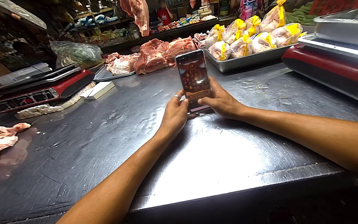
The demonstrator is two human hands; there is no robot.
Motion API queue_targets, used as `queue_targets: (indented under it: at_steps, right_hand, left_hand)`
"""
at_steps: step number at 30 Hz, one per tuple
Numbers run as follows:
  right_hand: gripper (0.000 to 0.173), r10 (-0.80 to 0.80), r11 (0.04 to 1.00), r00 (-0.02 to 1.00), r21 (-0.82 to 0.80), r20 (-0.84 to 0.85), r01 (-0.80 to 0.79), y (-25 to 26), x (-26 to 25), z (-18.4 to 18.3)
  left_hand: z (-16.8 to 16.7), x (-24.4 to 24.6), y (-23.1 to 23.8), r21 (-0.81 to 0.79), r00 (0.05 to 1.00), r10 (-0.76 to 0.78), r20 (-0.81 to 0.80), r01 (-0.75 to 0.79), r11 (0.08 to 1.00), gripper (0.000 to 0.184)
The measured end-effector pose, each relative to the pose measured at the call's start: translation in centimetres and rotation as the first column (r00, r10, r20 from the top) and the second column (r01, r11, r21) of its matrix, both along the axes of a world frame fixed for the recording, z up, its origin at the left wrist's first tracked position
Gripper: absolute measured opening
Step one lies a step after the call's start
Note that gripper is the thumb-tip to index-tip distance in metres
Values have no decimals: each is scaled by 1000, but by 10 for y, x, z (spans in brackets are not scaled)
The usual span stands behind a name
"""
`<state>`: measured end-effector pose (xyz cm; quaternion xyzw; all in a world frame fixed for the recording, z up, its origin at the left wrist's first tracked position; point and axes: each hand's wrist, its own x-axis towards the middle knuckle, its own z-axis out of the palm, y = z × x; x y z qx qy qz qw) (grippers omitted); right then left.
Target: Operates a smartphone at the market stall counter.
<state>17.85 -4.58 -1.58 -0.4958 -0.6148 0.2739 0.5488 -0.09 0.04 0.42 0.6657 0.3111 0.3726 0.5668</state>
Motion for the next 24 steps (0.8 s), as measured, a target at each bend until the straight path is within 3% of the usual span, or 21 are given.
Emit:
queue_targets:
  at_steps: [24]
  right_hand:
    - [73,20,1000,1000,22,12,-20,0,1,-1]
  left_hand:
    - [-6,0,4,49,1000,-15,4,15,999,48]
